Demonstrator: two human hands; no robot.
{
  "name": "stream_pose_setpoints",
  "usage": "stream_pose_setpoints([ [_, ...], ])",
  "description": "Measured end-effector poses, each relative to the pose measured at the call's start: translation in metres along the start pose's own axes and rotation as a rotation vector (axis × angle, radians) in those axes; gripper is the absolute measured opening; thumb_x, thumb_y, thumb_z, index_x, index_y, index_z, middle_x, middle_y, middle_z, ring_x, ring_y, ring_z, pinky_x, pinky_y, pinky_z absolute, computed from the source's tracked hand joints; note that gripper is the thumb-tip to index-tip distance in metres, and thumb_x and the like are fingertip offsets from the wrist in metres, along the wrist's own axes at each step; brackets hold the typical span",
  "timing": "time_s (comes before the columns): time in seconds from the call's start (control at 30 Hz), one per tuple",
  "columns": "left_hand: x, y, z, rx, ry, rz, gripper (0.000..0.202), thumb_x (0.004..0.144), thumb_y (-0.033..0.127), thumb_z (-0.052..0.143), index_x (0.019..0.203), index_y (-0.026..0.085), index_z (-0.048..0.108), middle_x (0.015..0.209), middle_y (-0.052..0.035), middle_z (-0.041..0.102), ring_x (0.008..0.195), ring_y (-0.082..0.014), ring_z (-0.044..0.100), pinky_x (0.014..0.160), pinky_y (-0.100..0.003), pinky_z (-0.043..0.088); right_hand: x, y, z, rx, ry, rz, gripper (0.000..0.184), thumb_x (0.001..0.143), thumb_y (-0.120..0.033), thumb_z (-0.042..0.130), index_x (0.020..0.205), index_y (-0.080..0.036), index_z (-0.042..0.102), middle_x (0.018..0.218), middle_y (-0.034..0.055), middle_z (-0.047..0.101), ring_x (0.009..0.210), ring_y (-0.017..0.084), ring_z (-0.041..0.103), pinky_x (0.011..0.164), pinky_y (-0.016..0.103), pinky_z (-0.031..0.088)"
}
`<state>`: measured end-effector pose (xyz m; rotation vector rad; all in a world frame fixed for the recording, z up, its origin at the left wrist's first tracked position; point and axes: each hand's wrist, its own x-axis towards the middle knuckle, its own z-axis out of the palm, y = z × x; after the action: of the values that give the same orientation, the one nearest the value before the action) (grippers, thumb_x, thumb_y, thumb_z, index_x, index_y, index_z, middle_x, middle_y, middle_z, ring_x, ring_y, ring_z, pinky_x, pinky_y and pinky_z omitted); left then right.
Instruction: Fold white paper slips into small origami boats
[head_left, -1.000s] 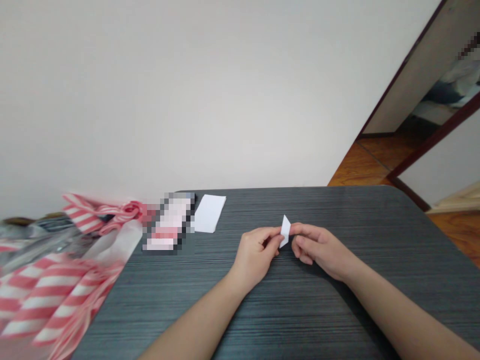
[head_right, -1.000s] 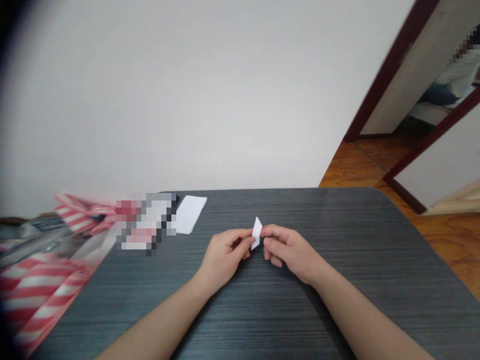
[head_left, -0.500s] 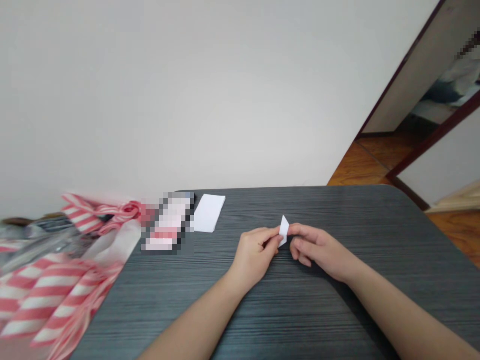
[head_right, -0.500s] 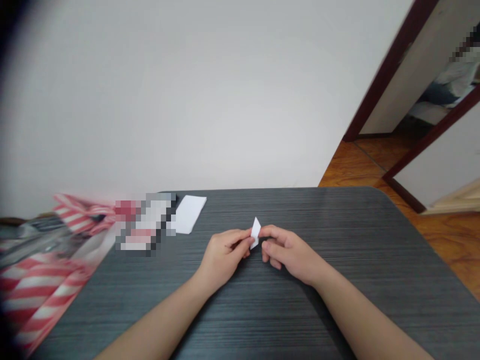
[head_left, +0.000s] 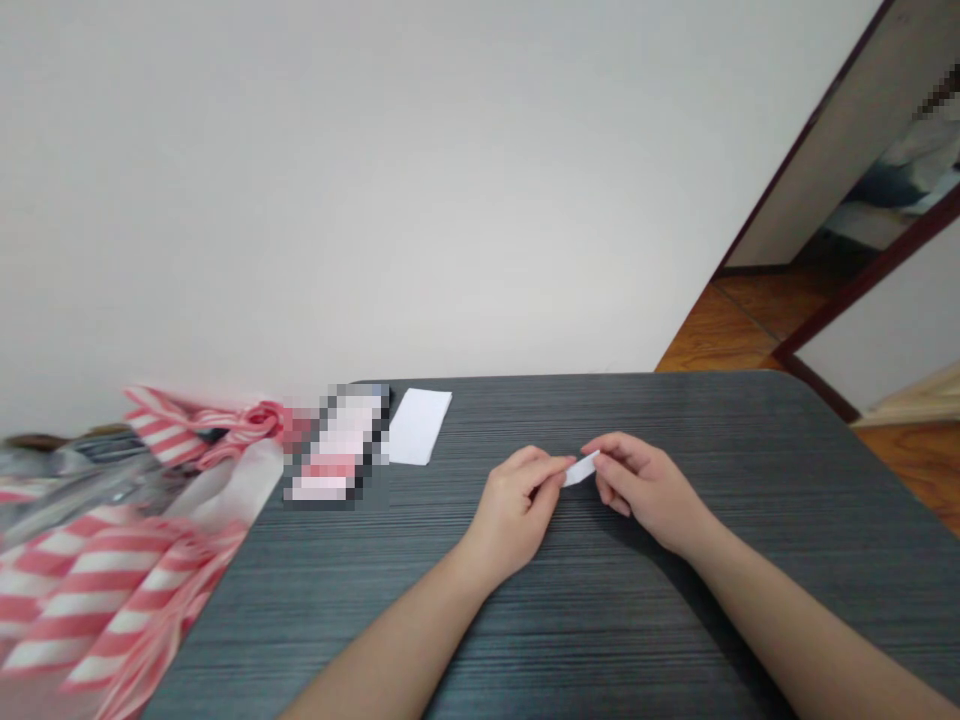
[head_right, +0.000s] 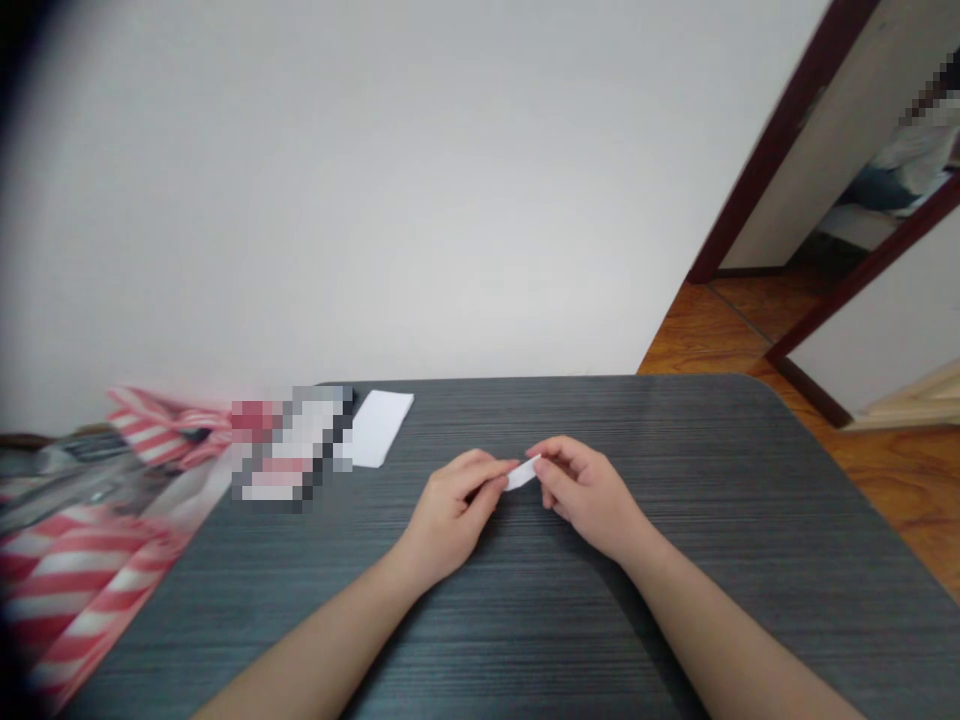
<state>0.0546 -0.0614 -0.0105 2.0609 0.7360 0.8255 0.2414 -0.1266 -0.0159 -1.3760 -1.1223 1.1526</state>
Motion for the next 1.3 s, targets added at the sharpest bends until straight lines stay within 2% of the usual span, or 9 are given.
stream_pose_setpoints([
  [0.1, 0.000, -0.003, 0.002, -0.023, 0.012, -0.006, 0.026, 0.093, 0.018, 0.052, 0.108, 0.020, 0.073, 0.089, -0.0062, 0.067, 0.079, -0.0152, 0.062, 0.071, -0.025, 0.049, 0.000, 0.004, -0.002, -0.063, 0.026, -0.051, 0.023, 0.091, -0.041, 0.061, 0.093, -0.018, 0.065, 0.055, -0.0050, 0.050, 0.047, 0.010, 0.043, 0.044, 0.023, 0.031],
  [0.23, 0.000, -0.008, 0.005, -0.116, 0.079, -0.180, 0.026, 0.090, 0.027, 0.058, 0.111, 0.016, 0.068, 0.082, -0.0043, 0.068, 0.068, -0.0139, 0.061, 0.062, -0.024, 0.048, 0.000, 0.006, -0.005, -0.098, 0.092, -0.095, 0.021, 0.091, -0.038, 0.062, 0.093, -0.018, 0.067, 0.056, -0.0040, 0.052, 0.048, 0.011, 0.045, 0.046, 0.024, 0.033],
  [0.33, 0.000, -0.006, 0.005, -0.195, 0.069, -0.296, 0.023, 0.090, 0.034, 0.057, 0.097, 0.015, 0.068, 0.073, -0.0017, 0.068, 0.057, -0.0114, 0.057, 0.053, -0.022, 0.045, -0.001, 0.005, -0.006, -0.104, 0.135, -0.140, 0.021, 0.091, -0.037, 0.061, 0.096, -0.018, 0.069, 0.057, -0.0032, 0.054, 0.050, 0.011, 0.046, 0.048, 0.025, 0.035],
  [0.47, 0.002, -0.001, 0.003, -0.260, 0.086, -0.358, 0.024, 0.090, 0.036, 0.056, 0.082, 0.015, 0.067, 0.063, 0.0007, 0.065, 0.049, -0.0092, 0.053, 0.048, -0.019, 0.042, -0.002, 0.001, -0.005, -0.183, 0.155, -0.171, 0.022, 0.091, -0.037, 0.061, 0.094, -0.018, 0.071, 0.061, -0.0011, 0.057, 0.053, 0.013, 0.051, 0.051, 0.027, 0.039],
  [0.67, 0.002, 0.000, 0.003, -0.259, 0.135, -0.347, 0.020, 0.088, 0.031, 0.059, 0.086, 0.016, 0.072, 0.070, -0.0005, 0.070, 0.050, -0.0090, 0.055, 0.050, -0.019, 0.045, -0.003, -0.004, -0.006, -0.358, 0.163, -0.272, 0.020, 0.091, -0.034, 0.061, 0.085, -0.020, 0.074, 0.073, 0.0035, 0.063, 0.062, 0.016, 0.058, 0.060, 0.030, 0.046],
  [0.8, 0.001, -0.002, 0.002, -0.186, 0.104, -0.320, 0.023, 0.088, 0.033, 0.059, 0.083, 0.017, 0.074, 0.062, 0.0004, 0.067, 0.050, -0.0102, 0.056, 0.049, -0.019, 0.044, -0.003, -0.005, -0.006, -0.399, 0.166, -0.309, 0.021, 0.091, -0.035, 0.061, 0.085, -0.021, 0.074, 0.076, 0.0051, 0.066, 0.063, 0.018, 0.060, 0.060, 0.031, 0.048],
  [0.97, 0.001, -0.003, 0.002, -0.143, 0.080, -0.285, 0.025, 0.090, 0.034, 0.057, 0.087, 0.017, 0.076, 0.060, 0.0003, 0.067, 0.051, -0.0111, 0.058, 0.050, -0.020, 0.045, -0.003, -0.005, -0.005, -0.429, 0.154, -0.316, 0.021, 0.091, -0.035, 0.060, 0.088, -0.021, 0.075, 0.077, 0.0050, 0.067, 0.064, 0.018, 0.060, 0.062, 0.031, 0.048],
  [1.13, 0.000, -0.002, 0.003, -0.183, 0.114, -0.279, 0.026, 0.092, 0.030, 0.056, 0.101, 0.016, 0.075, 0.072, -0.0022, 0.071, 0.051, -0.0102, 0.058, 0.051, -0.020, 0.047, -0.002, -0.004, -0.005, -0.433, 0.135, -0.304, 0.018, 0.091, -0.032, 0.061, 0.090, -0.022, 0.076, 0.077, 0.0043, 0.066, 0.062, 0.017, 0.059, 0.061, 0.030, 0.047],
  [1.3, -0.001, -0.004, 0.002, -0.128, 0.102, -0.172, 0.027, 0.093, 0.028, 0.054, 0.104, 0.017, 0.075, 0.076, -0.0031, 0.070, 0.056, -0.0109, 0.059, 0.056, -0.022, 0.049, -0.002, -0.004, -0.006, -0.449, 0.104, -0.312, 0.020, 0.092, -0.032, 0.060, 0.093, -0.023, 0.078, 0.079, 0.0049, 0.068, 0.064, 0.018, 0.060, 0.062, 0.030, 0.048],
])
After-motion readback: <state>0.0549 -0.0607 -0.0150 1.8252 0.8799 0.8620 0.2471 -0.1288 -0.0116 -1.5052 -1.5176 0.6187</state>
